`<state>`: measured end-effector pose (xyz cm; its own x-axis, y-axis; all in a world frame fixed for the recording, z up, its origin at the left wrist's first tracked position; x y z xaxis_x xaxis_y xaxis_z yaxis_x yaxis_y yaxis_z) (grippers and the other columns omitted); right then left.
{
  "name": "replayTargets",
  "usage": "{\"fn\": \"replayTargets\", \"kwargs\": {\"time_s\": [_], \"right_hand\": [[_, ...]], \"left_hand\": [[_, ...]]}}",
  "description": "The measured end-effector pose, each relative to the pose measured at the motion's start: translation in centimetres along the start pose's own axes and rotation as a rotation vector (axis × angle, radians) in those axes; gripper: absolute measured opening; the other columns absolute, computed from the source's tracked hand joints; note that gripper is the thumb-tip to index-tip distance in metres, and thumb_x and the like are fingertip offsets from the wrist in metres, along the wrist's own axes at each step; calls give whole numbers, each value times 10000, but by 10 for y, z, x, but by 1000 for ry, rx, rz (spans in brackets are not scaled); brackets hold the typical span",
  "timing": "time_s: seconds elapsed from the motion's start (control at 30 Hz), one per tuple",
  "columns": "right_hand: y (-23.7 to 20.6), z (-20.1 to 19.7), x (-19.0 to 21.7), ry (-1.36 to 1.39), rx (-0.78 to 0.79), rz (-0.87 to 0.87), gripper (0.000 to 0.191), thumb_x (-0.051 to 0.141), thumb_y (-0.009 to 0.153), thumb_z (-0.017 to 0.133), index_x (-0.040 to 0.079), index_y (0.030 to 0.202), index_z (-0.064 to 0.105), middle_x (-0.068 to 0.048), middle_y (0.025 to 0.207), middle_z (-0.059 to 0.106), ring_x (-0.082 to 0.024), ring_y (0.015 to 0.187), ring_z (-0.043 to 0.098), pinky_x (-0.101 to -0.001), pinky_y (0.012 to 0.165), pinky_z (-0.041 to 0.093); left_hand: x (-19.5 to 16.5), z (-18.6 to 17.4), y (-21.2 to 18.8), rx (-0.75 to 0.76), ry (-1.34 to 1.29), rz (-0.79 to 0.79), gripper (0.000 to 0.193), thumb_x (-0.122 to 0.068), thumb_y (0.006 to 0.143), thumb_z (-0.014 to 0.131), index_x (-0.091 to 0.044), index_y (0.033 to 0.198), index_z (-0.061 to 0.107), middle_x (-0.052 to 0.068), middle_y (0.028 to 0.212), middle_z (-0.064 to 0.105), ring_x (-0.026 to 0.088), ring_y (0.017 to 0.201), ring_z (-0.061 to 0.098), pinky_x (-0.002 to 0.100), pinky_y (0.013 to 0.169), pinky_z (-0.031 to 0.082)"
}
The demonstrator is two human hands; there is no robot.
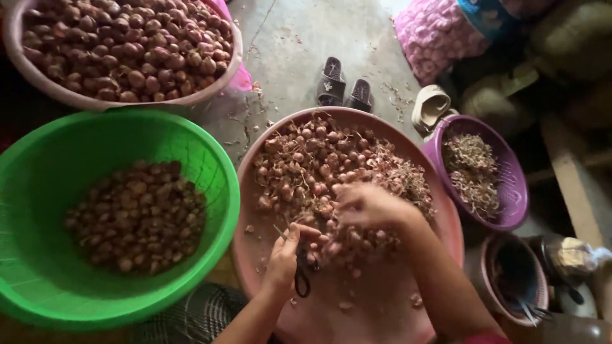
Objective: The person sits on the floor in front of a large tray of untrimmed shallots and, using scissors, cuts the dry roots and stems off the bulbs one at a time, placing the trimmed bulbs into a green basket beside the tray while discarding trimmings on the tray.
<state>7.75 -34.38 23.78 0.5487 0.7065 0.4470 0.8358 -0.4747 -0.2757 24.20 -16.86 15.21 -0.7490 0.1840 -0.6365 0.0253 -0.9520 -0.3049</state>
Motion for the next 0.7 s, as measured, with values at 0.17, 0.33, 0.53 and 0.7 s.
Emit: {"fn": "replayTargets", "kwargs": {"time_s": [0.17,0.33,0.53,0.7], "right_hand": [[82,-8,25,-149,-307,189,622,467,826,776,259,1392,621,-121,1628,342,-379,1494,317,-564,1171,324],[79,56,60,-312,-337,86,754,539,888,718,270,1536,443,-171,1663,222,-414,1506,216,-635,1186,136],[-42,97,87,-366,-275,120,693,436,851,726,254,1485,512,-147,1587,382,-409,1455,315,-599,1169,213],[-147,127,156,-91,-755,164,450,199,840,762,148,1282,700,-179,1542,514,-342,1274,588,-479,1074,444]], "left_hand": [[2,2,-8,-11,23,-51,518,-444,1063,374,-29,1039,684,111,962,764,105,671,556,274,619,509],[-3,-1,-13,-30,6,-21,522,-463,1059,373,-36,1043,673,139,961,773,116,639,565,287,580,488],[-14,5,-41,-4,-60,28,577,-477,1053,337,-6,1031,669,159,936,767,182,654,621,341,582,505],[-24,14,-91,17,129,249,568,-444,1069,359,19,1085,687,140,971,760,170,849,707,297,806,569]]}}
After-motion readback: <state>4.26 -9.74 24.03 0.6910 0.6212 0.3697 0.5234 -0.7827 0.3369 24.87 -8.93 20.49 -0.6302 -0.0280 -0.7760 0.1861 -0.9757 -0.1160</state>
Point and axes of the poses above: each hand's wrist, its own y-axis towards the middle knuckle, its own z-axis out of the palm, x = y × z, the point moved 3 cm from there along y, towards the middle knuckle
